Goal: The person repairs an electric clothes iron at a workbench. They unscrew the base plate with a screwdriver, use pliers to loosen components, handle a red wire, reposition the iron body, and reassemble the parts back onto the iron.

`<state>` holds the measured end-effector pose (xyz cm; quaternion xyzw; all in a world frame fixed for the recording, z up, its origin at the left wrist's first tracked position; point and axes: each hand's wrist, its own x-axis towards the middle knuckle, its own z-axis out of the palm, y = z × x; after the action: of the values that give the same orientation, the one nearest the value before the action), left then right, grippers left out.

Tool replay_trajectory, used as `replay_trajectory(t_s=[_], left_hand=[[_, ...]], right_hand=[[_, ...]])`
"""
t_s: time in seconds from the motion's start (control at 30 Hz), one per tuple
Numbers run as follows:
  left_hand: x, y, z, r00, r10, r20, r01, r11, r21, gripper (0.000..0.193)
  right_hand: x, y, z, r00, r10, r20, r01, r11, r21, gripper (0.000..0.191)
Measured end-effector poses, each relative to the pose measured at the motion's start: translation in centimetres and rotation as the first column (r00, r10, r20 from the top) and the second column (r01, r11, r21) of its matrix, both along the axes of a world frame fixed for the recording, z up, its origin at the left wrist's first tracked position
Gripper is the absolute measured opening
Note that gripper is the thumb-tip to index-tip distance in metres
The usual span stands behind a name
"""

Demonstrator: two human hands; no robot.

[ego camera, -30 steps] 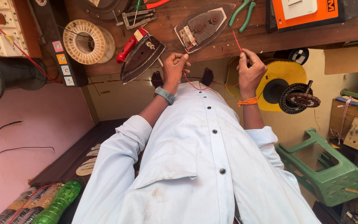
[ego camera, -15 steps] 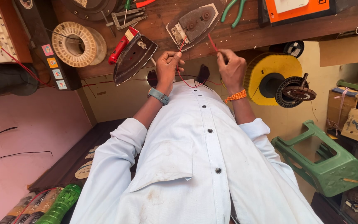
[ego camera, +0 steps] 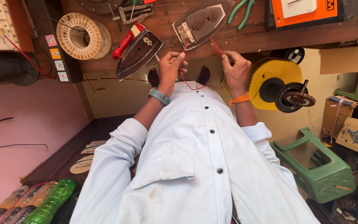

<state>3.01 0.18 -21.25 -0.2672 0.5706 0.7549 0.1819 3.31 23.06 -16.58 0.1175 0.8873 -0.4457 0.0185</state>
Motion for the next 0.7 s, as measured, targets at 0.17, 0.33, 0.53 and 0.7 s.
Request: replay_trajectory(t_s=[0.17, 0.33, 0.53, 0.7], left_hand=[[0.2, -0.2, 0.1, 0.999, -0.017, 0.038, 0.018, 0.999, -0.034, 0.023], [0.2, -0.2, -0.3, 1.000, -0.010, 0.029, 0.011, 1.000, -0.026, 0.023], [0.4, 0.2, -1.0, 1.000, 0.010, -0.019, -0.010, 1.000, 0.020, 0.022], [0.5, 0.1, -1.2, 1.000, 0.003, -0.020, -0.003, 1.000, 0.019, 0.021]], right_hand=[[-0.1, -0.2, 1.1, 0.984, 0.148, -0.100, -0.134, 0.983, 0.126, 0.015], [-1.0, -1.9, 2.4, 0.984, 0.164, -0.063, -0.171, 0.979, -0.113, 0.016], [-2.9, -4.3, 1.7, 0.966, 0.187, -0.180, -0.202, 0.977, -0.064, 0.017], [-2.8, -4.3, 1.1, 0.979, 0.171, -0.114, -0.178, 0.983, -0.045, 0.017]])
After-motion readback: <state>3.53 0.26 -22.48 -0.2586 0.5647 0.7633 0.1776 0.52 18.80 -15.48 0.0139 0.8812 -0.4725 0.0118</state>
